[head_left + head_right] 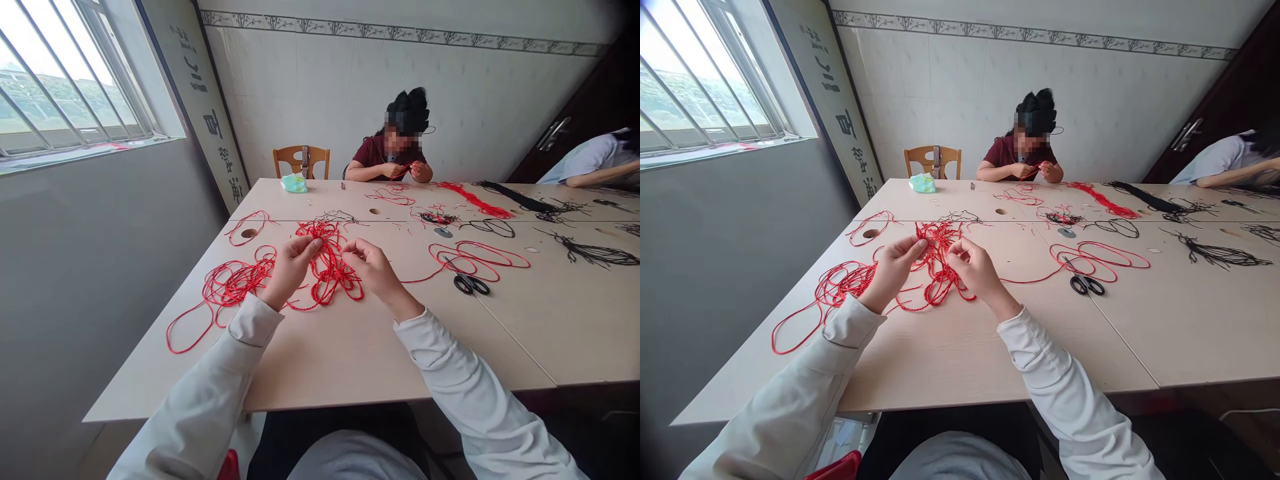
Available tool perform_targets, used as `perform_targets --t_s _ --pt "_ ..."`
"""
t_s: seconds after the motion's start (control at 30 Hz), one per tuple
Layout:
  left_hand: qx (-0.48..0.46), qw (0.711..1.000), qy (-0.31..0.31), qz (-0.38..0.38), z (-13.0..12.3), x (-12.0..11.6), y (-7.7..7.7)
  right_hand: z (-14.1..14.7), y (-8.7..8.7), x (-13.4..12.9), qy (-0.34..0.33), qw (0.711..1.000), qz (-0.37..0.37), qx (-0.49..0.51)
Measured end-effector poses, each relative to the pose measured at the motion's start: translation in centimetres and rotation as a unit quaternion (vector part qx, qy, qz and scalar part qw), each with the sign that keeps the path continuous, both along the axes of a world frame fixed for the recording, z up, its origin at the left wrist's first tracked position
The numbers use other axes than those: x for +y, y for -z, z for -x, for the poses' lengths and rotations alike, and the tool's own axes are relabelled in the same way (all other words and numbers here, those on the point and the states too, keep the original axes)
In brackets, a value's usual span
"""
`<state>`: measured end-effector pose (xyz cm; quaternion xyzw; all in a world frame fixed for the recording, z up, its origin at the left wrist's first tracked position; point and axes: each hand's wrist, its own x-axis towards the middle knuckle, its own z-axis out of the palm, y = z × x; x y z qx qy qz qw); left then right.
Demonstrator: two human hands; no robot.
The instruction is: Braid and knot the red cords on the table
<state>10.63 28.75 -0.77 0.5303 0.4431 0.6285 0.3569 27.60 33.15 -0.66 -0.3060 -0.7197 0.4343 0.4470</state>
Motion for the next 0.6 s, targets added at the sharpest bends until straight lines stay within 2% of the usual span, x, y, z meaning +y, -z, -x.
perform_targets --t_s 0.07,0.17,0.27,0.43,0.5,0.6 --pt "0.032 0.999 0.043 -0.002 -0.2 -0.3 -0.2 0.1 0.4 0.5 -0.012 0.999 0.024 0.026" --pt "0.082 0.994 0.069 -0.004 -0.5 -0.6 -0.3 0.6 0.8 0.7 -0.088 0.986 0.109 0.09" --pt "0.152 0.987 0.043 -0.01 -0.5 -0.7 -0.1 0.8 0.8 0.4 -0.111 0.965 0.195 0.136" --pt "0.248 0.963 -0.03 -0.099 -0.4 -0.8 -0.1 0.6 0.6 0.0 -0.17 0.917 0.338 0.131" --pt "0.257 0.958 -0.035 -0.122 -0.4 -0.9 -0.2 0.7 0.6 -0.2 -0.195 0.905 0.361 0.114" --pt "0.253 0.958 -0.033 -0.128 -0.5 -0.9 -0.2 0.8 0.6 -0.4 -0.21 0.908 0.351 0.09"
